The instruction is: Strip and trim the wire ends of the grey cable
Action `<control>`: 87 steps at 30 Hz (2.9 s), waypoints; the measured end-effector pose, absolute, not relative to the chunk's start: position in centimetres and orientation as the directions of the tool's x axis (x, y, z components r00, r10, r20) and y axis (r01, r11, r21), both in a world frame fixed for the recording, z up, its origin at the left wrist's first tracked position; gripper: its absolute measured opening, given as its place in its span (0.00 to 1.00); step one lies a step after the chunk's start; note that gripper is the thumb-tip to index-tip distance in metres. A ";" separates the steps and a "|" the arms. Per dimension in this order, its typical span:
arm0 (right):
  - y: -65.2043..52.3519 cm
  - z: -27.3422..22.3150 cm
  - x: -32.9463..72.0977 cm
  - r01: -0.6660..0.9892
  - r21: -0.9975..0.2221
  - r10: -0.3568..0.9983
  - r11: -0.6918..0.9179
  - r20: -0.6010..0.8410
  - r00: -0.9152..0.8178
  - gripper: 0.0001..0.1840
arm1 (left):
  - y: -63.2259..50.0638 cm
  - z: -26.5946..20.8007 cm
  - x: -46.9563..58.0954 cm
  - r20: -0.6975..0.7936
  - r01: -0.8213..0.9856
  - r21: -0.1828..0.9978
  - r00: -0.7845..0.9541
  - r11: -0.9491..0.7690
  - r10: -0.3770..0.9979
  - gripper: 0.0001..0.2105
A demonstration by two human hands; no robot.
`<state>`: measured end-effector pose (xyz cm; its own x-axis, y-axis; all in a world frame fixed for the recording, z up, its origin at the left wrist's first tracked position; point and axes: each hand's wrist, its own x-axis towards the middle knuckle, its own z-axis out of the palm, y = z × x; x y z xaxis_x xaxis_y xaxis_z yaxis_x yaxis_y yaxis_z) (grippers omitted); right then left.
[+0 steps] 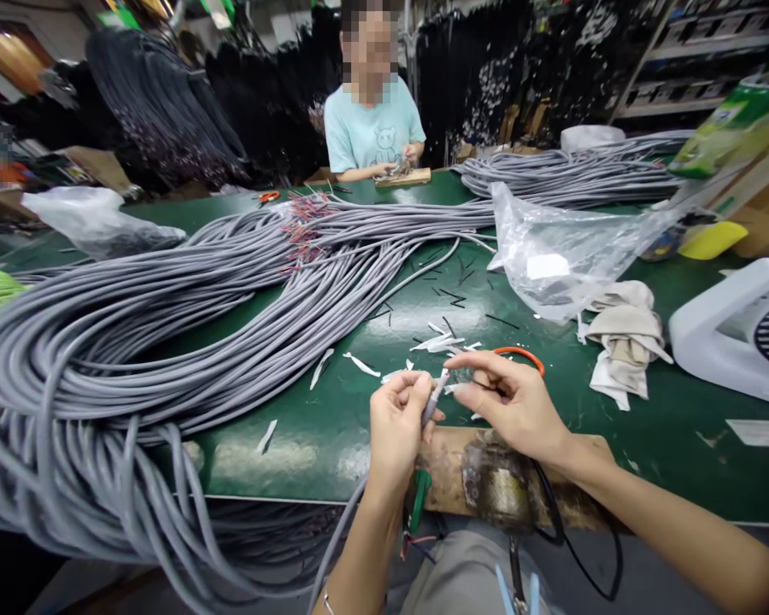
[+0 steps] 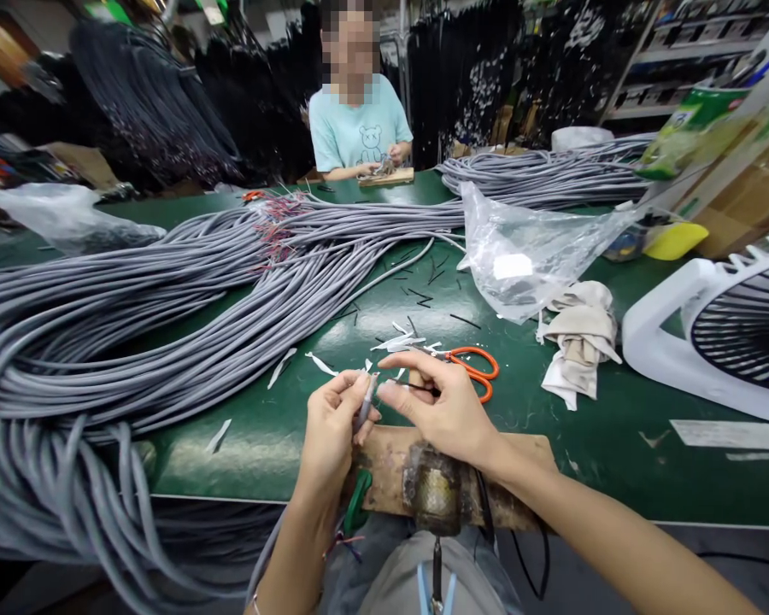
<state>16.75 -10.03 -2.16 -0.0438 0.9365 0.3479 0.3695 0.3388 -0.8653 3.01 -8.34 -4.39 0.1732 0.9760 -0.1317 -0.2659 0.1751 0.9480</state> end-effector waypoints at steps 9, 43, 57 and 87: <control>-9.5 -2.8 16.9 0.623 -0.654 0.854 0.429 0.518 -0.045 0.13 | -9.6 -4.1 3.6 0.021 -0.081 0.997 0.184 -0.006 0.983 0.21; -10.7 -2.1 17.0 0.660 -0.555 0.774 0.507 0.629 -0.065 0.06 | -10.1 -4.5 3.6 0.243 0.099 0.967 -0.094 -0.234 0.966 0.05; -10.8 -2.8 17.5 0.717 -0.198 0.593 0.669 0.724 -0.353 0.09 | -9.7 -4.3 3.5 0.017 -0.011 1.000 -0.029 -0.017 0.999 0.08; -11.0 -1.9 18.2 0.879 0.129 0.560 0.459 0.726 -0.399 0.05 | -10.1 -4.9 3.1 0.500 0.521 0.742 -0.013 -0.421 0.866 0.15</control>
<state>18.18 -11.01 -1.94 -0.3991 0.5599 0.7261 0.8789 0.4593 0.1289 3.09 -10.13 -4.90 -0.0127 0.8660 0.4999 0.5212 -0.4209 0.7424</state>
